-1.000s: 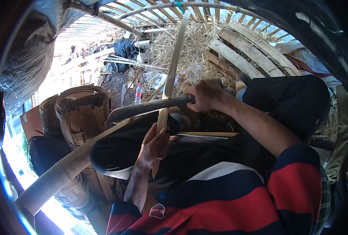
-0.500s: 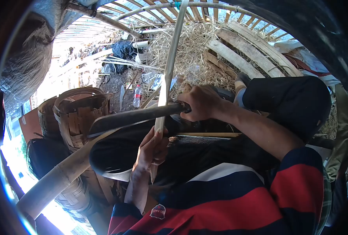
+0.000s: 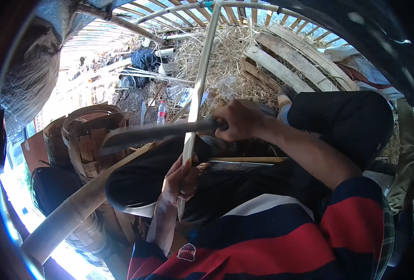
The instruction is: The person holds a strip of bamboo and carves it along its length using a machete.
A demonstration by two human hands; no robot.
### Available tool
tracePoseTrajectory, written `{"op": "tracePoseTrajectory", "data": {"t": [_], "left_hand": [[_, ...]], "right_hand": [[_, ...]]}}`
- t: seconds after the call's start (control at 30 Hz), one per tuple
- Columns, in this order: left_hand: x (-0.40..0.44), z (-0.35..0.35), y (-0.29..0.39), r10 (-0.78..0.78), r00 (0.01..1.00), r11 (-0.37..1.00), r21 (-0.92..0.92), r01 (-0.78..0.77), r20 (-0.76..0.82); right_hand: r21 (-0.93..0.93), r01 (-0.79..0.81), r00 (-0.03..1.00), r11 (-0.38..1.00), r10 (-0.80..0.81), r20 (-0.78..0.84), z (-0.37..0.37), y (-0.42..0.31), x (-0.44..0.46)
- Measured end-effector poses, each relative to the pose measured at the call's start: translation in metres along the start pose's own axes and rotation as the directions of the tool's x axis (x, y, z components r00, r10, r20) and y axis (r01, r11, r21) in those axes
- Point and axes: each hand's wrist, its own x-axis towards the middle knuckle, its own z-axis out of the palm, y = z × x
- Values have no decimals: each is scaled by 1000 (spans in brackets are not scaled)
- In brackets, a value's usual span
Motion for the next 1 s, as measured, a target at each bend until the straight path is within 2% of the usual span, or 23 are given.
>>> {"op": "tracePoseTrajectory", "data": {"t": [0.07, 0.17, 0.33, 0.37, 0.43, 0.5, 0.57, 0.63, 0.7, 0.73, 0.8, 0.83, 0.87, 0.93, 1.0], "left_hand": [[0, 1, 1, -19, 1000, 1000, -1, 19, -13], [8, -3, 3, 42, 999, 996, -74, -40, 23], [6, -8, 2, 14, 1000, 998, -68, -15, -4], [6, -9, 0, 16, 1000, 998, -66, -16, -4], [1, -12, -4, 65, 996, 980, -190, -52, 65], [-7, -7, -8, 43, 998, 988, -153, -37, 38], [-7, -7, -7, 24, 1000, 993, -114, -23, 9], [1, -8, -8, 32, 998, 998, -52, -29, 57], [5, -5, -5, 13, 999, 999, -32, -12, 41], [6, -5, -5, 13, 998, 999, -30, -11, 68], [7, -5, -2, 11, 996, 1000, -22, -9, 90], [7, -4, -2, 5, 996, 1000, 30, -7, 89], [6, -3, -3, -2, 996, 997, 79, -5, 88], [4, -7, -4, 22, 996, 998, 50, -27, 83], [0, -9, -8, 53, 996, 998, 18, -55, 74]], "right_hand": [[-200, 135, 986, 970, -111, 128, -4, -10, -2], [-212, 62, 998, 975, -54, 43, 0, 9, 3], [-250, 121, 993, 961, -112, 48, 4, 18, 7], [-252, 88, 996, 964, -80, 43, 1, 22, 8], [-254, 51, 998, 966, -44, 35, -8, 41, 12], [-200, -163, 983, 966, 141, -120, -20, 65, 18], [-171, -177, 975, 969, 148, -166, -23, 68, 12], [-152, -193, 967, 969, 161, -198, -20, 57, 4], [-28, -16, 997, 999, 14, -70, -2, 30, -4], [-29, -16, 997, 999, 14, -70, 0, 14, -8], [-173, 99, 991, 980, -82, 106, -3, -15, -13], [-168, 97, 991, 981, -80, 104, -3, -12, -12], [-199, 62, 996, 978, -47, 79, -4, -4, -11], [-240, 32, 998, 970, -21, 51, -12, 16, -6], [-210, -129, 990, 969, 115, -76, -13, 41, -1]]}}
